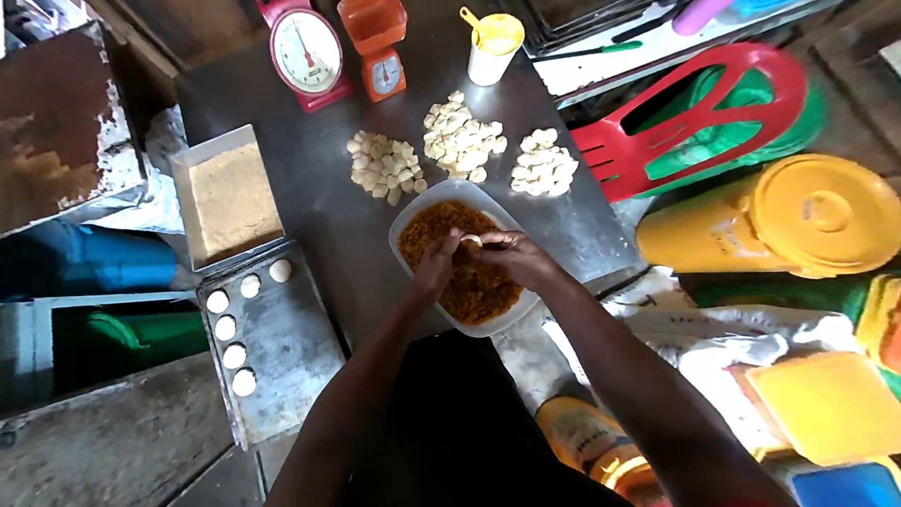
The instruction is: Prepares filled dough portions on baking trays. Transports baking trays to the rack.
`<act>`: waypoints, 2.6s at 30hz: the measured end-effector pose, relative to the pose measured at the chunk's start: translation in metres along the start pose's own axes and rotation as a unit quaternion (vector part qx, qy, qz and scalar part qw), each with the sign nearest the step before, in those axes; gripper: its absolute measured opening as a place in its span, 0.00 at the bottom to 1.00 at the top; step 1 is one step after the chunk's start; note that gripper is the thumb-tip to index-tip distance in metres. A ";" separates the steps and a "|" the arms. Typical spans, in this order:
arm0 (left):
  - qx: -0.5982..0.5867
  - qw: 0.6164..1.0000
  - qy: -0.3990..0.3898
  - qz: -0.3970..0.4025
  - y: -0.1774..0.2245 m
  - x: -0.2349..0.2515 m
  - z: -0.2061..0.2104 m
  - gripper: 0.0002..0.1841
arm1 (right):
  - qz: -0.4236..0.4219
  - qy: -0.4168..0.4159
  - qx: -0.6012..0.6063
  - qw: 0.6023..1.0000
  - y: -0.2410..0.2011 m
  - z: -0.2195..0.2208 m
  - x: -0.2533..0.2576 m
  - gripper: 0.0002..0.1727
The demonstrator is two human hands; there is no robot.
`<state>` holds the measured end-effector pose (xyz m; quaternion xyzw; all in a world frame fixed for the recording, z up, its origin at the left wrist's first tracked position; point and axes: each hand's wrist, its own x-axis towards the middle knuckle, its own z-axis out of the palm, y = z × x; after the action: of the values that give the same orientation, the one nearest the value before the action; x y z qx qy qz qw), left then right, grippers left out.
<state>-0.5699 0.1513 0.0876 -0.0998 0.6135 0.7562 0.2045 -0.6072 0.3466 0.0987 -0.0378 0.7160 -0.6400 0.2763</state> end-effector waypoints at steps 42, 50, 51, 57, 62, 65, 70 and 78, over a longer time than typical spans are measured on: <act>0.010 0.997 -0.007 0.075 0.081 -0.058 0.026 0.27 | -0.108 0.141 -0.015 0.984 -0.061 0.003 -0.077 0.12; 0.010 0.998 -0.007 0.065 0.080 -0.053 0.027 0.25 | -0.096 0.128 -0.018 0.987 -0.065 0.001 -0.072 0.14; 0.006 0.998 -0.004 0.064 0.081 -0.053 0.027 0.26 | -0.095 0.125 -0.016 0.987 -0.065 0.001 -0.071 0.14; 0.005 0.998 0.032 0.044 0.085 -0.058 0.026 0.28 | -0.088 0.117 -0.004 0.989 -0.064 -0.001 -0.066 0.13; 0.154 0.986 0.035 0.058 0.085 -0.064 0.019 0.30 | -0.076 0.107 0.005 0.991 -0.061 0.001 -0.064 0.13; 0.206 0.976 0.008 0.070 0.083 -0.059 0.017 0.22 | -0.068 0.119 0.001 0.991 -0.056 0.006 -0.062 0.14; 0.150 0.987 -0.006 0.054 0.072 -0.052 0.019 0.17 | -0.055 0.133 -0.007 0.990 -0.049 0.018 -0.059 0.13; 0.229 0.965 0.068 0.111 0.044 -0.047 0.013 0.13 | -0.040 0.081 0.012 0.996 -0.037 0.018 -0.057 0.14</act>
<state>-0.5453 0.1481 0.1487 -0.0329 0.7898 0.6052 0.0945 -0.5624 0.3467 0.1526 -0.0111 0.7261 -0.6601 0.1923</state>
